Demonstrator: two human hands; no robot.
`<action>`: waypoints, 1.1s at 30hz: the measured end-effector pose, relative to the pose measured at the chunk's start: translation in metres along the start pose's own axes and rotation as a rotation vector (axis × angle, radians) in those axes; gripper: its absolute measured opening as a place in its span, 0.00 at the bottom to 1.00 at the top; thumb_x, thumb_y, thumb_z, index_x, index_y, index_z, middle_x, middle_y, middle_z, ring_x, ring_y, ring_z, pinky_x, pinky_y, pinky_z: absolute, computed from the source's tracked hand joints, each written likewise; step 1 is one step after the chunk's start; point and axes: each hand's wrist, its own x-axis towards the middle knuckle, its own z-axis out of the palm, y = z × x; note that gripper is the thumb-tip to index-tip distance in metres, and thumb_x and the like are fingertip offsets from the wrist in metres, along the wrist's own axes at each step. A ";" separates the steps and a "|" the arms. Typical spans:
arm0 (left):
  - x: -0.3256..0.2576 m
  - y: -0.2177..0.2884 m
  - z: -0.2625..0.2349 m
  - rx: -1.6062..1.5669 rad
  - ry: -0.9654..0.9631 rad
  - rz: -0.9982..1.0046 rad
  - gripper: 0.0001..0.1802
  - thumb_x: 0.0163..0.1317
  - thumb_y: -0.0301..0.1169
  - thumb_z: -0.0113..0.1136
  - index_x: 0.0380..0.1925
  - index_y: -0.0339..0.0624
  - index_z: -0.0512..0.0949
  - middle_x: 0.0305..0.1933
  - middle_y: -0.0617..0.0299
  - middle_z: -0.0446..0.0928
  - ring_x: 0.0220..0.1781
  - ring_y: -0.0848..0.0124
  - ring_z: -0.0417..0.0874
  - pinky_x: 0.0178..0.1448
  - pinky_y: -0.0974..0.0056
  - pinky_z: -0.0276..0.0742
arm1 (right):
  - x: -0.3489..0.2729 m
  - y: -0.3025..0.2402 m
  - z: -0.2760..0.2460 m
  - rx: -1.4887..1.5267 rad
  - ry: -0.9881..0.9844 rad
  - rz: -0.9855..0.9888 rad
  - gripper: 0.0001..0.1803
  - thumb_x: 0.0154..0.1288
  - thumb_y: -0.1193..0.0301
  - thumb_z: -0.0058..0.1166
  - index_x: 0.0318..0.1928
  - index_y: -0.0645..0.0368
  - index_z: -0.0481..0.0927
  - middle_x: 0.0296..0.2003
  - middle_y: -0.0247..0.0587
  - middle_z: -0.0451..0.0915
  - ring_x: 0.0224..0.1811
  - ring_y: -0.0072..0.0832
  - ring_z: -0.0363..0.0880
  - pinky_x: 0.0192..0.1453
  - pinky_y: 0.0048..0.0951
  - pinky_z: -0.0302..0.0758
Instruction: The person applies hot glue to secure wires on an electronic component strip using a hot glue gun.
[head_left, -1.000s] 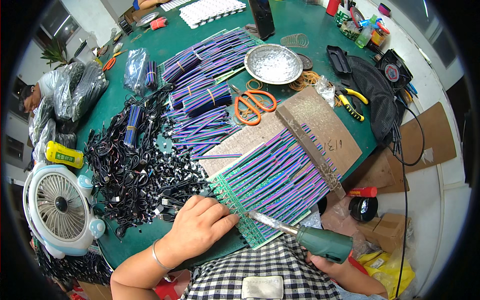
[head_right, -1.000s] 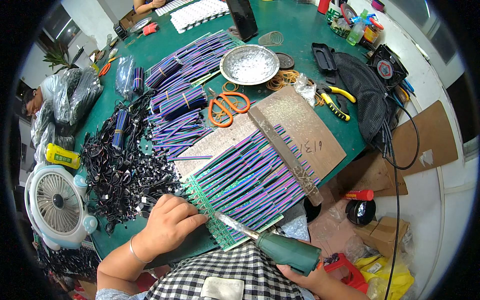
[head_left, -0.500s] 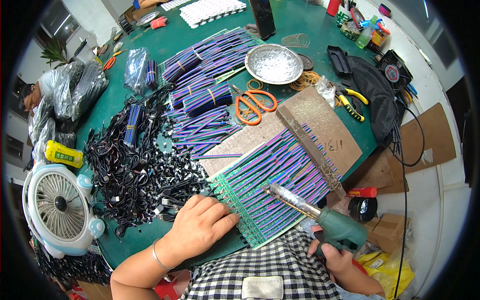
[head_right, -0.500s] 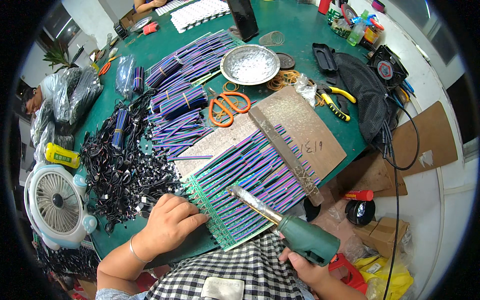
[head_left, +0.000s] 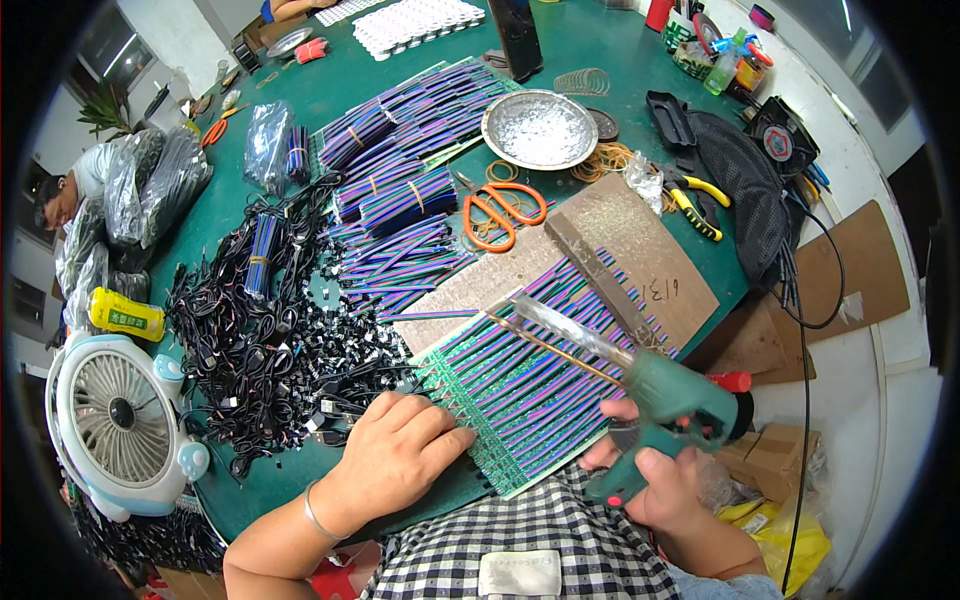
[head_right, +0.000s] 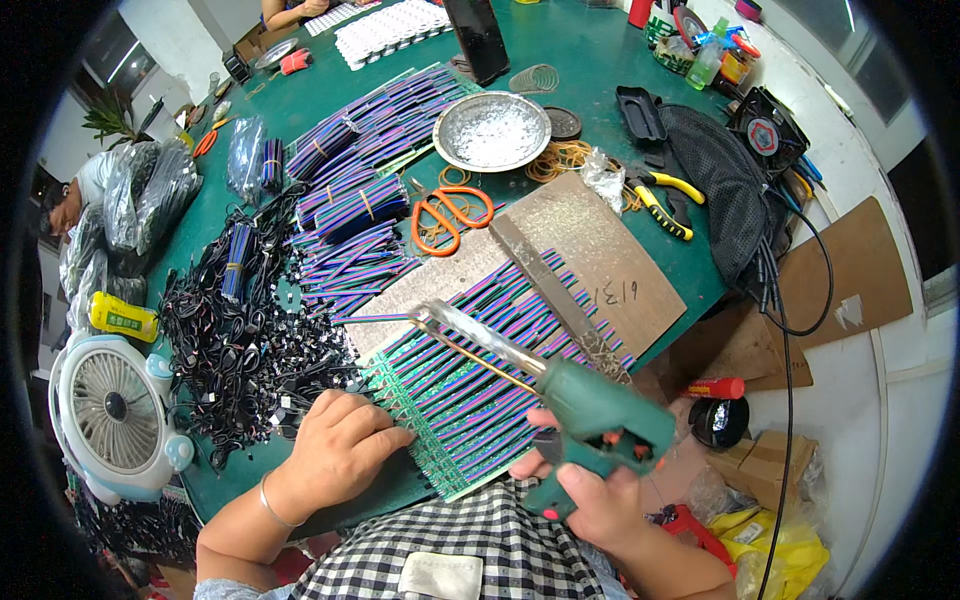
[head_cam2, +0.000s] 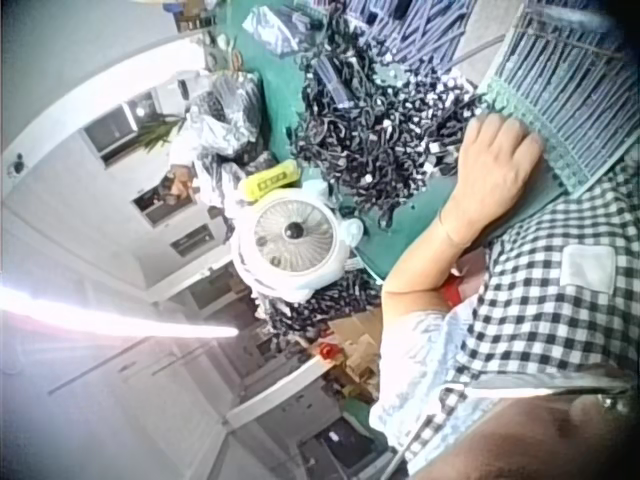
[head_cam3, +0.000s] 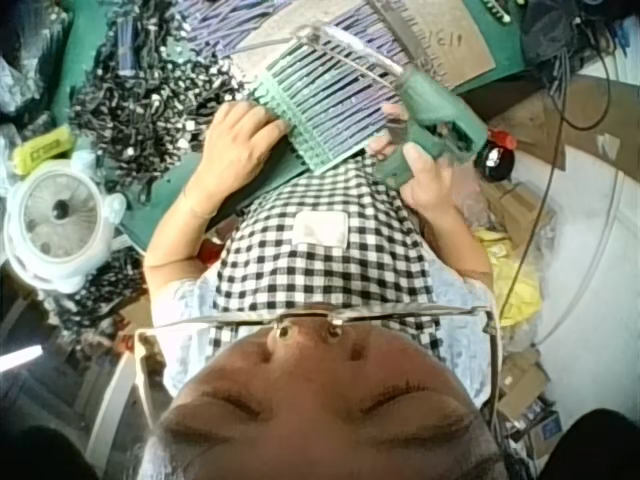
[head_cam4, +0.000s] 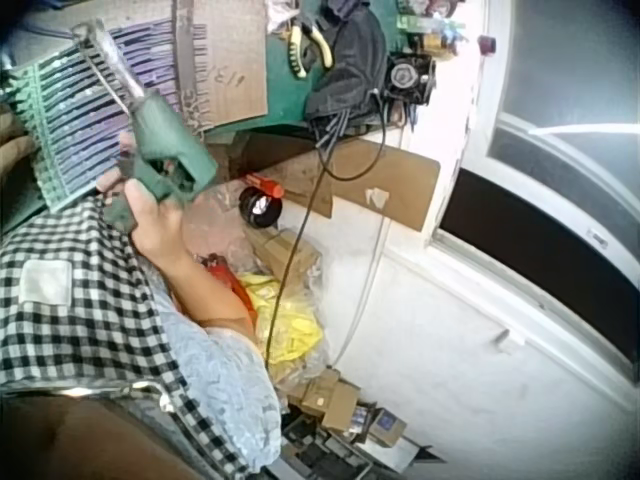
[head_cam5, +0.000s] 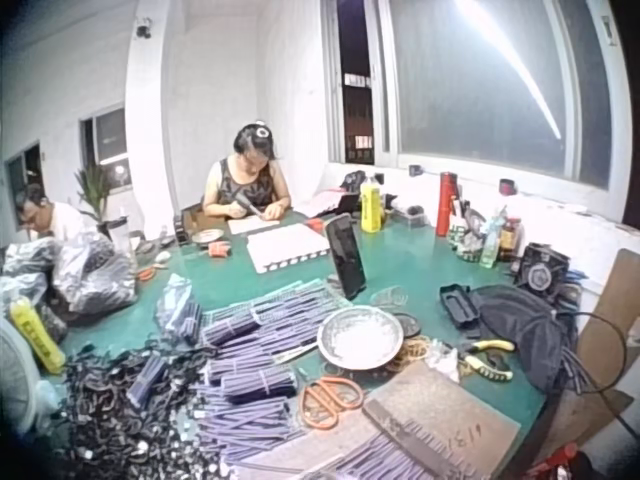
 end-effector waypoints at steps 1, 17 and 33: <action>0.000 0.000 0.000 0.002 0.005 -0.003 0.11 0.47 0.30 0.59 0.33 0.52 0.81 0.31 0.71 0.73 0.35 0.70 0.73 0.40 0.64 0.66 | 0.006 0.000 0.006 0.134 -0.003 0.044 0.30 0.63 0.70 0.45 0.64 0.68 0.55 0.58 0.52 0.67 0.44 0.38 0.79 0.52 0.47 0.78; 0.002 0.003 0.007 0.027 0.075 -0.067 0.09 0.47 0.32 0.61 0.32 0.51 0.80 0.31 0.70 0.75 0.33 0.72 0.74 0.40 0.65 0.65 | 0.040 0.030 0.049 0.280 -0.234 0.070 0.34 0.62 0.75 0.48 0.67 0.59 0.54 0.62 0.48 0.62 0.69 0.39 0.59 0.70 0.59 0.58; -0.006 0.008 0.010 -0.002 0.079 -0.026 0.10 0.48 0.32 0.60 0.34 0.49 0.79 0.33 0.69 0.74 0.36 0.71 0.74 0.44 0.63 0.67 | 0.024 0.025 0.031 0.243 -0.191 0.056 0.34 0.59 0.78 0.45 0.67 0.63 0.53 0.62 0.55 0.63 0.69 0.43 0.59 0.72 0.59 0.55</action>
